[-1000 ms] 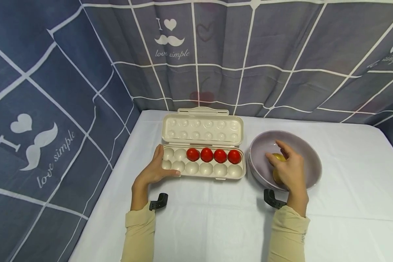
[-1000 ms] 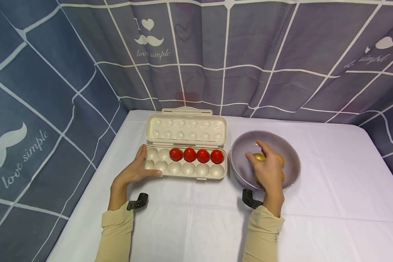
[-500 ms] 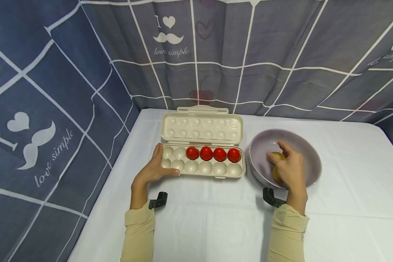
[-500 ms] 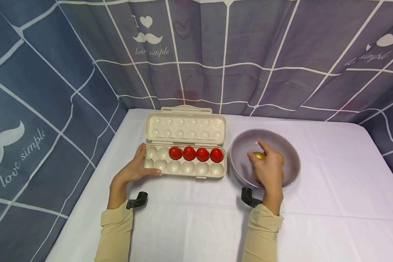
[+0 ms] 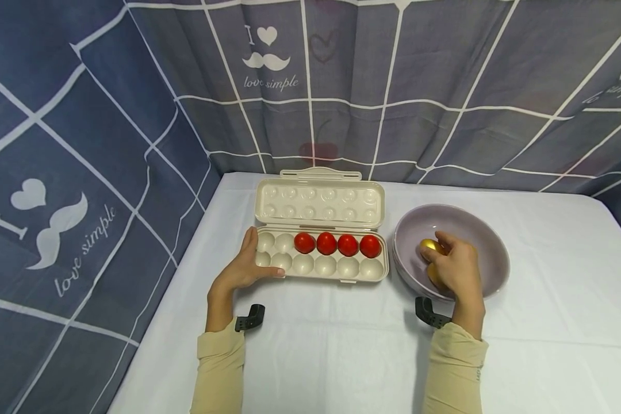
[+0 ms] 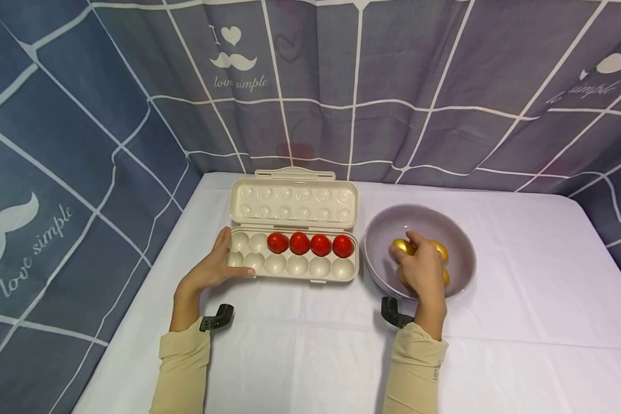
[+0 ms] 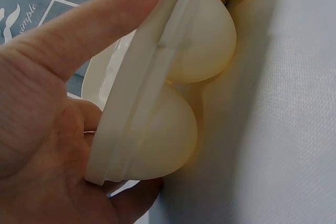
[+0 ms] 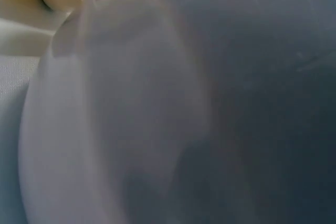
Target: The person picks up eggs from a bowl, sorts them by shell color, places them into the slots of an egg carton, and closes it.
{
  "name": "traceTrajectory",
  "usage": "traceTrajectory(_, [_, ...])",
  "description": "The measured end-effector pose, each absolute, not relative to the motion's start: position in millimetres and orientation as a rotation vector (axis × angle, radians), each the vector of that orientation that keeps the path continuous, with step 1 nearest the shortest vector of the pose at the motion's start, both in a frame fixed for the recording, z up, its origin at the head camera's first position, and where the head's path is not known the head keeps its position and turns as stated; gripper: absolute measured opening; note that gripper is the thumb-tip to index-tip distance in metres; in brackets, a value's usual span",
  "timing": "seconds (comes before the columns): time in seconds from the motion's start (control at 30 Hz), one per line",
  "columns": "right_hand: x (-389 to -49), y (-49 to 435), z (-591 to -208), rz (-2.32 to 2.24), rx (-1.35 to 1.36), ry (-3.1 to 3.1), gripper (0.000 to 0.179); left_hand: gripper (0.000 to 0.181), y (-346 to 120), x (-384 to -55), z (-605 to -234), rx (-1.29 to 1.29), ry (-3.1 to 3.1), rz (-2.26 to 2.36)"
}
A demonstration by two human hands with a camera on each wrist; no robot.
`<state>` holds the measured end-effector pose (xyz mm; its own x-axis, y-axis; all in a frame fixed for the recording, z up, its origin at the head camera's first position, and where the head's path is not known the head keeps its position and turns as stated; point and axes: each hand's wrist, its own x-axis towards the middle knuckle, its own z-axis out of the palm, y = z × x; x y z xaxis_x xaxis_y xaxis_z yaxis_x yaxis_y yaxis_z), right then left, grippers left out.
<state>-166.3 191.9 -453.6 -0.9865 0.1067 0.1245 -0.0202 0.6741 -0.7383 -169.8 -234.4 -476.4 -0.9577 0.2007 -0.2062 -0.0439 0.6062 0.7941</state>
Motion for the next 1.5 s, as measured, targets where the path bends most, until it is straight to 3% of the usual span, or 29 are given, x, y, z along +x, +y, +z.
traceTrajectory(0.27, [-166.3, 191.8, -452.4, 1.249, 0.015, -2.927, 0.054, 0.130, -233.8, -169.7, -475.7, 0.113, 2.549, 1.295])
traceTrajectory(0.7, [-172.0, 188.9, -460.3, 1.198, 0.247, -2.971, 0.044, 0.130, -234.8, -170.2, -475.2, 0.101, 2.552, 1.277])
traceTrajectory(1.13, [-172.1, 187.8, -460.2, 1.166, 0.225, -3.010, 0.046, 0.130, -234.4, -171.6, -477.5, 0.115, 2.560, 1.275])
traceTrajectory(1.5, [-171.8, 189.3, -461.5, 1.168, 0.218, -2.930, 0.037, 0.130, -234.3, -171.0, -477.6, 0.120, 2.567, 1.275])
